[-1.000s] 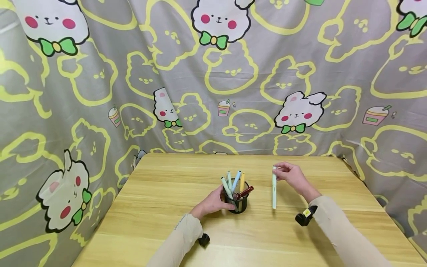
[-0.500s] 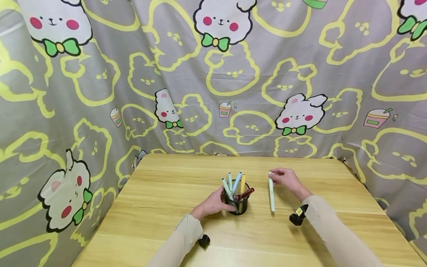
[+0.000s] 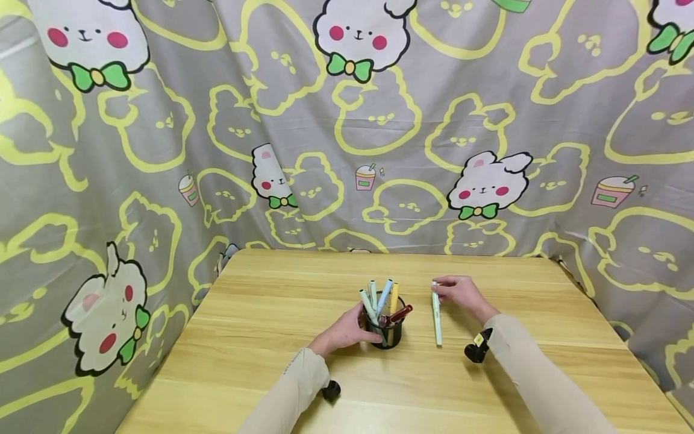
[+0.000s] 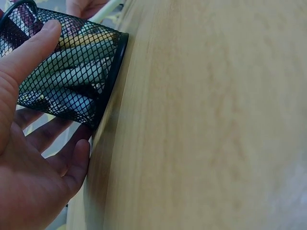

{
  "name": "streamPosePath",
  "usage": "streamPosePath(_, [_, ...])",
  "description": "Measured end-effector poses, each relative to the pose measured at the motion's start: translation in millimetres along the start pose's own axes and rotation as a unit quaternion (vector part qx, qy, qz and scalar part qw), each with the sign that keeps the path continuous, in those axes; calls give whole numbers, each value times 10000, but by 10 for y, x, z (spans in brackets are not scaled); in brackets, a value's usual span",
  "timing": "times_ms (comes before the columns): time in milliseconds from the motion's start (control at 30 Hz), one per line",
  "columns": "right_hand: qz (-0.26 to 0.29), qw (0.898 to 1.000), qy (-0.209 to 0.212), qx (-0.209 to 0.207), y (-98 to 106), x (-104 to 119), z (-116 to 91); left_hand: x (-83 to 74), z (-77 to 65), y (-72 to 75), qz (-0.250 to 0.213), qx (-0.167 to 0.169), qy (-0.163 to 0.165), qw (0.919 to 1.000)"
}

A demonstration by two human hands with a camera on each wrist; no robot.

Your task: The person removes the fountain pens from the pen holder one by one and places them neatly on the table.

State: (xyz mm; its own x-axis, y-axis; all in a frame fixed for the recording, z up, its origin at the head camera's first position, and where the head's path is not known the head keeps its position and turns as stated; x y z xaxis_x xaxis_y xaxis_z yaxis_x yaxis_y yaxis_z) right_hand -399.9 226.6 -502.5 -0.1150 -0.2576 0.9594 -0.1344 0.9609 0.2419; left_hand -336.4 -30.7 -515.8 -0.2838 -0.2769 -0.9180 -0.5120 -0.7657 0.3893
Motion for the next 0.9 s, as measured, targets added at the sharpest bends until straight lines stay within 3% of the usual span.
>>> streamPosePath(467, [-11,9995,-223,240,-54,-170,56,2,-12,6,59,-17,96,9999])
streamPosePath(900, [-114,9996,-188,172,-97,-224,35,-36,2,-1,-28,17,-87,10000])
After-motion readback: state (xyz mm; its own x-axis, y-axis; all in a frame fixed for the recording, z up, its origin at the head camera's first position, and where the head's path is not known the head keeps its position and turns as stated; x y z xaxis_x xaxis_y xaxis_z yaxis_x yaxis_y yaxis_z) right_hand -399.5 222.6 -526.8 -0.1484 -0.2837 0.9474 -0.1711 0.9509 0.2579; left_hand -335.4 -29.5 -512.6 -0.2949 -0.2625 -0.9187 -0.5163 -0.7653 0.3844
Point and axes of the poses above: each hand's wrist, its own z-axis towards the middle knuckle, its own y-axis out of the back of the hand, x = y × z, the point moved 9 cm from there along z, towards the middle knuckle, and after that the axes turned 6 degrees about -y, right-handed, at the moved point
